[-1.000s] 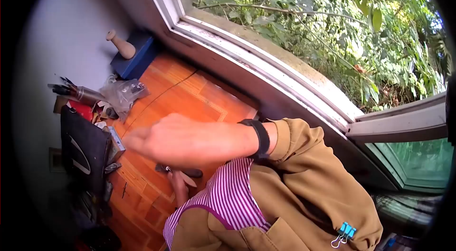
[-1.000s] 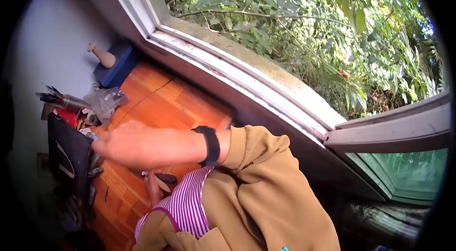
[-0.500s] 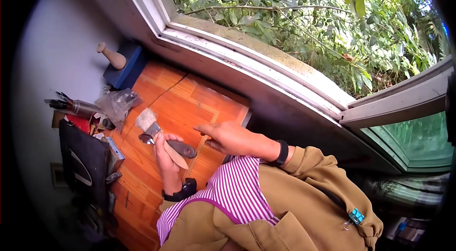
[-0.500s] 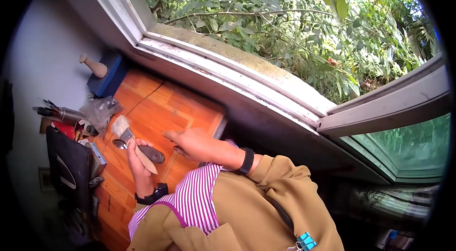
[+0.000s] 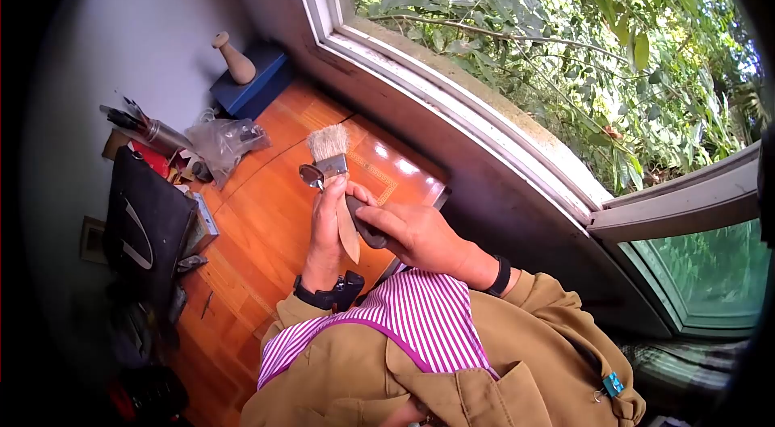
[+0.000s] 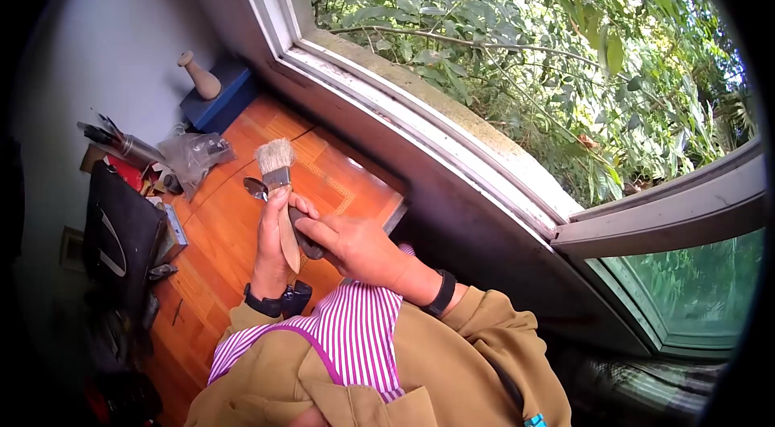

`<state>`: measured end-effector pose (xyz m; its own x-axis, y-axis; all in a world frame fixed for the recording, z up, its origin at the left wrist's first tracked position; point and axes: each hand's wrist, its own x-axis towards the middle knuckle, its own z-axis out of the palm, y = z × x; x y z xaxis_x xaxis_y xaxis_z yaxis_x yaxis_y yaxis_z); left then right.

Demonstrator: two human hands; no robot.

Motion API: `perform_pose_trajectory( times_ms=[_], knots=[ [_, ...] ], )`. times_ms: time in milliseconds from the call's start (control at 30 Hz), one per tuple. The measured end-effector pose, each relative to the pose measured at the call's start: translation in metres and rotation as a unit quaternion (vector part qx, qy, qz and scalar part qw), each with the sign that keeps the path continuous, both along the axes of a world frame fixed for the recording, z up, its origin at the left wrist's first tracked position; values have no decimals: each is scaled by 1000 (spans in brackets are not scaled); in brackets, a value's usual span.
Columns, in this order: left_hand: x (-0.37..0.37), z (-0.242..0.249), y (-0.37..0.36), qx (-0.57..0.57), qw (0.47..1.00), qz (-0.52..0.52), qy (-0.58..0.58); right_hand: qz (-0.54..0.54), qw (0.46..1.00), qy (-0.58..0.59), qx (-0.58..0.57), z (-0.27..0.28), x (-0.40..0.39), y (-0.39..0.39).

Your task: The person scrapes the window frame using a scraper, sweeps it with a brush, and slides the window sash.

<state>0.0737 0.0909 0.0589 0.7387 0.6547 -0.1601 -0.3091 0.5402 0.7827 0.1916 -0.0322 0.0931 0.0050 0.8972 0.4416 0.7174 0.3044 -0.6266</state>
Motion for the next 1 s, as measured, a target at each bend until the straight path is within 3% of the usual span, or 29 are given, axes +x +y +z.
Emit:
perform_pose_trajectory(
  times_ms=[267,367,433,500,733,1000],
  knots=[
    [10,-8,-3,31,997,47,56,13,999,42,-26,-15,20,8],
    [21,2,-7,15,996,52,77,29,994,97,-42,-18,33,11],
    [27,2,-8,-28,994,28,98,40,968,246,6,-22,43,13],
    [34,7,-10,-40,993,15,108,29,961,273,-4,-20,54,13],
    [54,-4,-5,-5,993,-16,121,0,988,154,-17,-28,73,16],
    [61,-13,1,-8,992,9,122,-26,989,116,-93,-17,86,18]
  ],
)
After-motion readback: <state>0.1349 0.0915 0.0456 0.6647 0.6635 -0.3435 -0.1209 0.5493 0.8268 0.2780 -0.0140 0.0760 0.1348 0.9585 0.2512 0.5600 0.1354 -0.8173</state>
